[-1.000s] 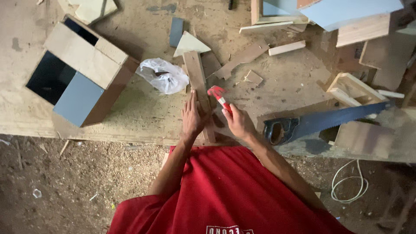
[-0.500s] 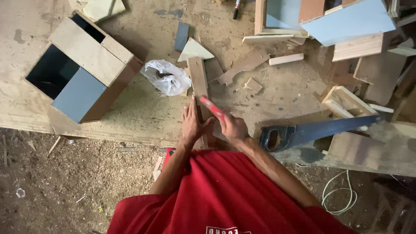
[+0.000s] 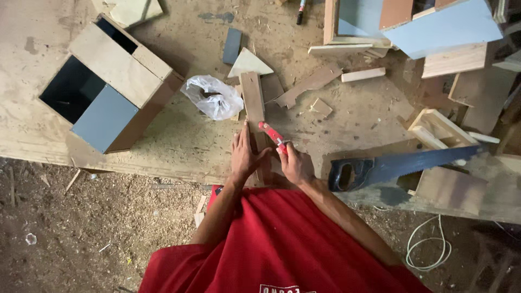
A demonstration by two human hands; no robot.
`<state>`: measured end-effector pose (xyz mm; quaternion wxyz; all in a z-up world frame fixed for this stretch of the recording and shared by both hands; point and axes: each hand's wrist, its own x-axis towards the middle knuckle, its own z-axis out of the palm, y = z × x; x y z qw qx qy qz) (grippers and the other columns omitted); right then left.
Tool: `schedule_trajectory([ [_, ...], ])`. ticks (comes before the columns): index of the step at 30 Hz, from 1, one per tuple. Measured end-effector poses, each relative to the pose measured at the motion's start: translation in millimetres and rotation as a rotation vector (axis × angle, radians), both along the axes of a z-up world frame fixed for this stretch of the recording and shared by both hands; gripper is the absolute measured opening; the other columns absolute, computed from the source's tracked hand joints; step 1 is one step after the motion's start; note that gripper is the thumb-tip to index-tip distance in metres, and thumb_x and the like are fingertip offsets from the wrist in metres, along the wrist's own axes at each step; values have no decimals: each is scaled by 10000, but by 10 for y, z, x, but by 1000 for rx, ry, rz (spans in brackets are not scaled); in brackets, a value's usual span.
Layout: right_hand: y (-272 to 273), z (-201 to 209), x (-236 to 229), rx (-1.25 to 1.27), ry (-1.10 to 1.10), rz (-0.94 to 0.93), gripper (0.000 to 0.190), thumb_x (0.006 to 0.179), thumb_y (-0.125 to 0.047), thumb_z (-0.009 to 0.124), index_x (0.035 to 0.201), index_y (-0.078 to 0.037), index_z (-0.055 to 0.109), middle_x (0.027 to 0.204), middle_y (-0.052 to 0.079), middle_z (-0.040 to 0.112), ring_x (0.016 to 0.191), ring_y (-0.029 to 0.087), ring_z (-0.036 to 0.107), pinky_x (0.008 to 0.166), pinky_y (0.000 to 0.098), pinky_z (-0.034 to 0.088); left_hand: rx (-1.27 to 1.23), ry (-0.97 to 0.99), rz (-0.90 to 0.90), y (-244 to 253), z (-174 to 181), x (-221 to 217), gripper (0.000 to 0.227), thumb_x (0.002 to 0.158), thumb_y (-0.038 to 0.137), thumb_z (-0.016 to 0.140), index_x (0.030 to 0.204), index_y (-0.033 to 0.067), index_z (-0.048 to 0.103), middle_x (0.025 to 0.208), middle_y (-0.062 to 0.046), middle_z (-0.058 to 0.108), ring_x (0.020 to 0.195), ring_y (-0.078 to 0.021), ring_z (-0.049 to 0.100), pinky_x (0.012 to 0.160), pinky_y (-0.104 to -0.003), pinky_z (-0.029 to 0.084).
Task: The person assembles a wooden structure by hammering nails into wooden pieces and sawing a plank to size. They handle a hammer, nails, and a hand saw while working on a cluttered workbench.
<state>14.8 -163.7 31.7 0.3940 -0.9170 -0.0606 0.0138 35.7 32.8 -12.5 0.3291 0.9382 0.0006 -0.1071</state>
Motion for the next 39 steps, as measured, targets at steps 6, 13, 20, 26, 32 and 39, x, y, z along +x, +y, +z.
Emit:
schedule_trajectory([
  [6,-86,-23,63,4,18,-25,236,1063,-290,586,986,-67,584,666,170,642,565,363,649,484,448,472,-20,-68,-12,-40,51,52,1214,745,520,869,1622,11,202,1579,-171,439,1397,-389,437,1157,-511,333],
  [13,-13,-389,199,108,65,4,307,1019,-303,625,1029,4,625,635,214,607,500,381,616,454,462,451,-28,-17,-39,-14,-6,217,1230,736,451,881,1627,5,159,1658,-198,310,1489,-404,352,1155,-546,289],
  [20,-92,-370,247,-148,164,85,361,1028,-370,590,1076,-20,668,640,221,659,554,421,650,470,505,478,-45,-145,-36,-33,91,555,1218,694,471,909,1586,-4,227,1556,-203,412,1420,-427,372,1145,-558,321],
  [26,-166,-122,363,-4,62,134,358,1089,-379,553,987,-39,601,680,189,658,554,373,657,484,472,491,-30,-91,-50,34,235,690,1203,645,369,893,1605,37,249,1472,-174,500,1335,-399,445,1074,-545,373],
  [32,-265,-133,504,-102,349,193,345,1077,-373,474,983,-71,615,530,86,579,383,250,534,340,447,413,-34,-58,-62,51,267,758,1177,680,390,911,1606,64,261,1517,-146,488,1336,-395,443,1064,-538,371],
  [39,-376,-148,574,-150,188,320,365,1099,-357,451,996,-51,621,508,14,518,341,125,412,263,320,326,26,-30,-75,53,281,768,1199,689,390,918,1623,63,242,1540,-133,457,1343,-387,438,1108,-539,344],
])
